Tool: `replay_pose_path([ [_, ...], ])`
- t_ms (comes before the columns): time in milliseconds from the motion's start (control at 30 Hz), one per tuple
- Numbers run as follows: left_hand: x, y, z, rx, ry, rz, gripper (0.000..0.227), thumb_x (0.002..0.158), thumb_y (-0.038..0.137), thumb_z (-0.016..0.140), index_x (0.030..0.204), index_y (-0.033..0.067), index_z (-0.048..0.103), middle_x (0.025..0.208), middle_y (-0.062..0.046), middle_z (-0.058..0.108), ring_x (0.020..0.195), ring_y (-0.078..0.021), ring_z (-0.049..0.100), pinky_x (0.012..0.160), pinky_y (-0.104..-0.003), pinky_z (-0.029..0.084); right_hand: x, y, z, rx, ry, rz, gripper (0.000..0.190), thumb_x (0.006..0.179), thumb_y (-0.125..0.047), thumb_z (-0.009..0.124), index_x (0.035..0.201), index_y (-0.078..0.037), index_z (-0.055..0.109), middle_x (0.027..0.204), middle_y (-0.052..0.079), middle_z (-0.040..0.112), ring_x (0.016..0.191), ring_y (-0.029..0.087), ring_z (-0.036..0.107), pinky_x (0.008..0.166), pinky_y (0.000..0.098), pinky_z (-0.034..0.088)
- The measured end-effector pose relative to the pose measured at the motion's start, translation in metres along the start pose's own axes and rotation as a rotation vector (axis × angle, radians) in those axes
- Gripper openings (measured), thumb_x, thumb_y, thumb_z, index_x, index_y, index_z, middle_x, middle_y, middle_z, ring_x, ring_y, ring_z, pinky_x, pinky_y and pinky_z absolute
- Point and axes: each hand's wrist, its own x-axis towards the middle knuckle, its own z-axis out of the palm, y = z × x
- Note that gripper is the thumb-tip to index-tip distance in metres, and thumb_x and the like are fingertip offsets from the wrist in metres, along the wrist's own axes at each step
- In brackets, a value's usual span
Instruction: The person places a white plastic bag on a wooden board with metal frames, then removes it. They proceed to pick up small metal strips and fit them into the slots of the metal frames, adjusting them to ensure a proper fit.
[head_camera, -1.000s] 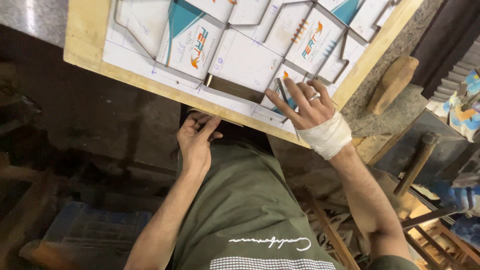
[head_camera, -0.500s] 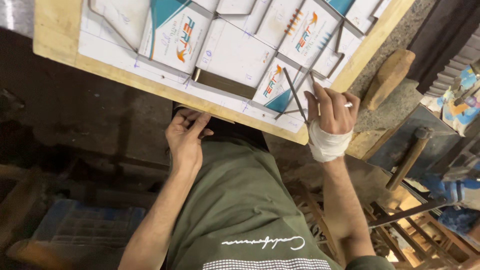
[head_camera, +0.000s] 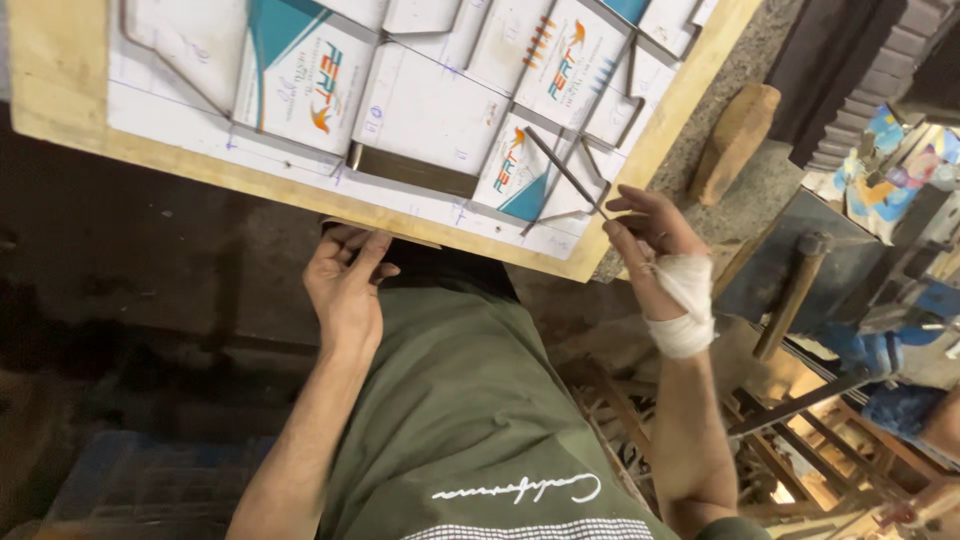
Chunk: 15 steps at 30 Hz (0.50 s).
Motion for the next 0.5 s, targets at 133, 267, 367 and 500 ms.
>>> replay_pose_path([
  [133,-0.001,-0.002,-0.003,0.003,-0.018,0.005,0.017,0.093,0.002,0.078,0.104,0.0051,0.065,0.096,-0.004,0.07,0.08,-0.0097,0.067,0.061,-0.026,0.057,0.007,-0.007,0.029,-0.772,0.196,-0.308,0.048,0.091,-0.013,0.086,0.132,0.0,0.065,0.114,0.014,0.068,0.092,0.027,0.065,0.084,0.0444,0.049],
  [267,-0.001,-0.003,0.002,-0.033,-0.003,0.002,0.017,0.091,0.001,0.078,0.103,0.0041,0.066,0.095,-0.004,0.071,0.077,-0.0096,0.067,0.058,-0.025,0.056,0.031,-0.013,0.051,-0.812,0.205,-0.651,0.041,0.098,-0.014,0.084,0.132,-0.003,0.065,0.117,0.012,0.065,0.107,0.029,0.062,0.098,0.0431,0.048],
  [367,-0.002,0.0,0.006,-0.036,0.022,-0.02,0.019,0.089,0.0,0.079,0.102,0.0042,0.066,0.093,-0.004,0.072,0.074,-0.0092,0.065,0.054,-0.023,0.054,0.041,-0.018,0.064,-0.856,0.125,-0.703,0.03,0.101,-0.006,0.081,0.128,-0.005,0.07,0.112,0.007,0.067,0.104,0.026,0.063,0.098,0.0448,0.048],
  [500,-0.006,0.007,0.013,0.001,0.012,-0.015,0.018,0.089,0.0,0.08,0.1,0.0029,0.067,0.094,-0.005,0.072,0.076,-0.0088,0.066,0.054,-0.023,0.053,0.013,-0.036,0.067,-0.548,-0.032,-0.569,0.022,0.103,-0.002,0.078,0.123,-0.008,0.074,0.112,0.009,0.068,0.095,0.022,0.068,0.082,0.0367,0.056],
])
